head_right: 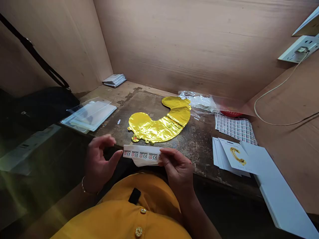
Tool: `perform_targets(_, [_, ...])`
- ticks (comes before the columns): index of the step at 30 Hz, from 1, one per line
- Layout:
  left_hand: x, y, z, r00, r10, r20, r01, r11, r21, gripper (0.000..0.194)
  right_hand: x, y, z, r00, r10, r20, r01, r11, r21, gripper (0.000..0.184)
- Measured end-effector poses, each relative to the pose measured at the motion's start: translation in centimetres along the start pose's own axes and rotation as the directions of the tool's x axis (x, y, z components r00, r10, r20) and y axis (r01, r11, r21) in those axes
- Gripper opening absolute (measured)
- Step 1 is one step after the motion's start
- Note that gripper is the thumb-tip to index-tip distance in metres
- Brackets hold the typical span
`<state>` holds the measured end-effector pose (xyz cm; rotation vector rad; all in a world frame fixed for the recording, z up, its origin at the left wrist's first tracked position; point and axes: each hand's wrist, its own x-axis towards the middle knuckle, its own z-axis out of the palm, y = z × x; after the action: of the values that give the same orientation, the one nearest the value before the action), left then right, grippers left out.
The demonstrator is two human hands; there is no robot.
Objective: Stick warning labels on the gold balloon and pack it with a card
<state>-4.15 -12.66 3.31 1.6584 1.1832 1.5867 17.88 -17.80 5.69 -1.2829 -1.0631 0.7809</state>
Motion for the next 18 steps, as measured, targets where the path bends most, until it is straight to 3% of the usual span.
perform_targets(2, [-0.9,1.0,-0.5,0.993,-0.034,0.116,0.03,0.999,0.033,0.016,0.3,0.1,-0.1,1.0,-0.019,-0.018,0.019,1.0,0.018,0.01])
perform_targets(3, [-1.3,1.5,-0.5,0.975,-0.129,0.183,0.132,0.991,-0.006,0.011,0.5,0.2,-0.2,0.999,-0.028,-0.03,0.028,0.999,0.028,0.01])
perform_targets(4, [-1.6,1.9,-0.5,0.924,-0.267,0.273,0.295,0.953,-0.066,0.014,0.7,0.4,-0.3,0.999,-0.034,-0.036,0.036,0.999,0.037,0.01])
perform_targets(5, [-1.9,2.3,-0.2,0.826,-0.406,0.391,0.486,0.864,-0.131,0.021,0.8,0.5,-0.3,0.999,-0.04,-0.03,0.042,0.998,0.048,0.011])
perform_targets(7, [-2.2,2.7,0.7,0.555,-0.536,0.635,0.796,0.565,-0.218,0.04,1.0,0.9,-0.6,0.999,-0.043,0.012,0.042,0.997,0.069,0.012])
perform_targets(8, [-2.3,2.7,1.3,0.457,-0.521,0.72,0.87,0.429,-0.242,0.048,1.0,1.2,-0.8,0.998,-0.038,0.042,0.035,0.996,0.081,0.012])
perform_targets(9, [-2.4,2.7,2.0,0.411,-0.497,0.764,0.903,0.335,-0.268,0.054,0.9,1.4,-1.1,0.997,-0.03,0.068,0.024,0.995,0.094,0.012])
perform_targets(10, [-2.4,2.7,2.8,0.409,-0.49,0.77,0.91,0.283,-0.303,0.056,0.8,1.7,-1.4,0.996,-0.019,0.089,0.01,0.994,0.105,0.012])
perform_targets(12, [-2.6,2.7,4.4,0.461,-0.552,0.695,0.887,0.265,-0.377,0.05,0.6,2.2,-2.3,0.994,-0.001,0.108,-0.012,0.992,0.122,0.011])
perform_targets(15, [-2.7,3.1,6.6,0.507,-0.66,0.555,0.856,0.307,-0.416,0.042,0.3,3.1,-3.8,0.994,0.021,0.105,-0.034,0.992,0.123,0.01])
perform_targets(18, [-3.0,3.6,8.3,0.533,-0.669,0.519,0.842,0.356,-0.406,0.038,0.2,3.7,-5.2,0.993,0.049,0.108,-0.063,0.99,0.129,0.017])
